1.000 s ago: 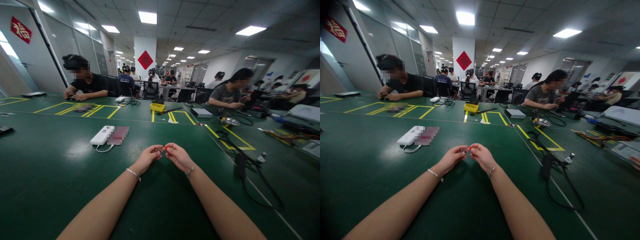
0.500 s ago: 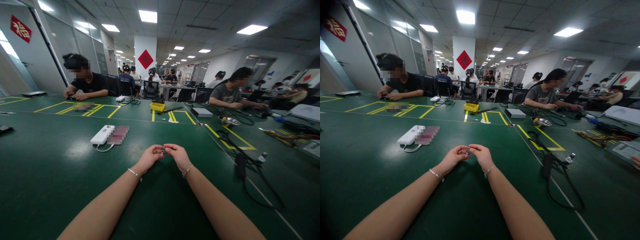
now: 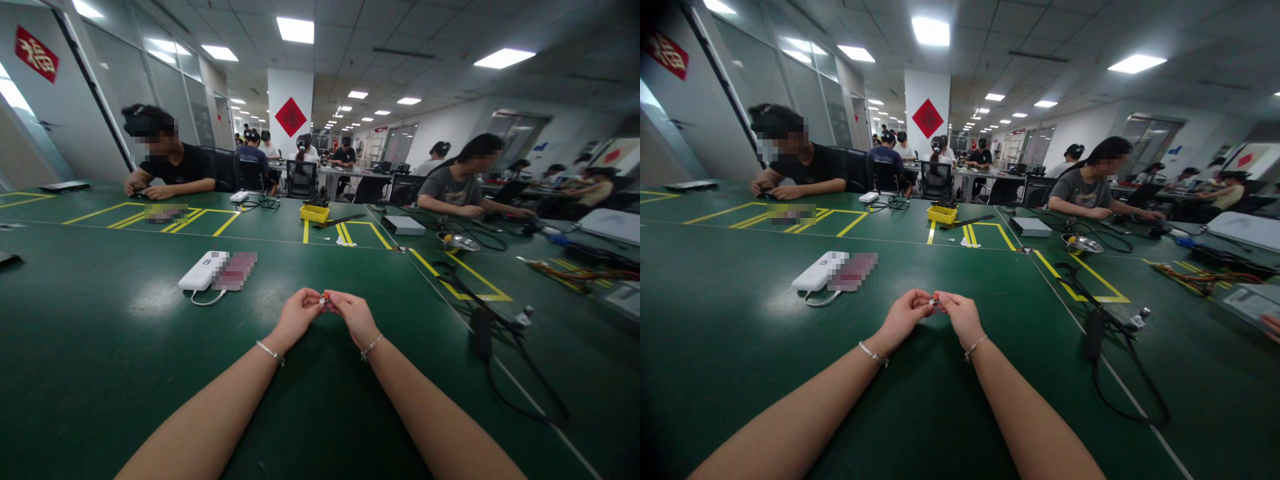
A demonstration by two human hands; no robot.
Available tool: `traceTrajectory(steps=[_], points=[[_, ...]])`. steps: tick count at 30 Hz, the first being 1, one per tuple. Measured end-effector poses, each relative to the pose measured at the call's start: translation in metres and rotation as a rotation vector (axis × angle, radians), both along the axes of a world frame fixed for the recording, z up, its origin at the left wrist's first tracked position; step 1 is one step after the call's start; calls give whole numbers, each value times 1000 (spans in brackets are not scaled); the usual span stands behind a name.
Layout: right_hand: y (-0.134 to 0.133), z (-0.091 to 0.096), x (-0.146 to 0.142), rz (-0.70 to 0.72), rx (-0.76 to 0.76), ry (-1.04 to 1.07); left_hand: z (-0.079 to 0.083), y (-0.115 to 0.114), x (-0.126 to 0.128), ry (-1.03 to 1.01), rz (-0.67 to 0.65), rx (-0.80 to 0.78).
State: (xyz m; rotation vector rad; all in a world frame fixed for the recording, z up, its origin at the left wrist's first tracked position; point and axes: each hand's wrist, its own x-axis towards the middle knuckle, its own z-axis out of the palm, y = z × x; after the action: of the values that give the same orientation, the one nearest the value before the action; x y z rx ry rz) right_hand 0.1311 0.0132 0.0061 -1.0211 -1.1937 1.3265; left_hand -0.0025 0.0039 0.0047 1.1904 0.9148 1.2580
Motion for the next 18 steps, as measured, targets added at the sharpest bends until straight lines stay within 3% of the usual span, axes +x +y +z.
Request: traceTrajectory(steps=[8,18], points=[[8,-7,-3,25,-52,72,-2,9,-3,53,57,24],[15,-12,-5,57,-79,-19,-1,18,-9,81,92,-17]])
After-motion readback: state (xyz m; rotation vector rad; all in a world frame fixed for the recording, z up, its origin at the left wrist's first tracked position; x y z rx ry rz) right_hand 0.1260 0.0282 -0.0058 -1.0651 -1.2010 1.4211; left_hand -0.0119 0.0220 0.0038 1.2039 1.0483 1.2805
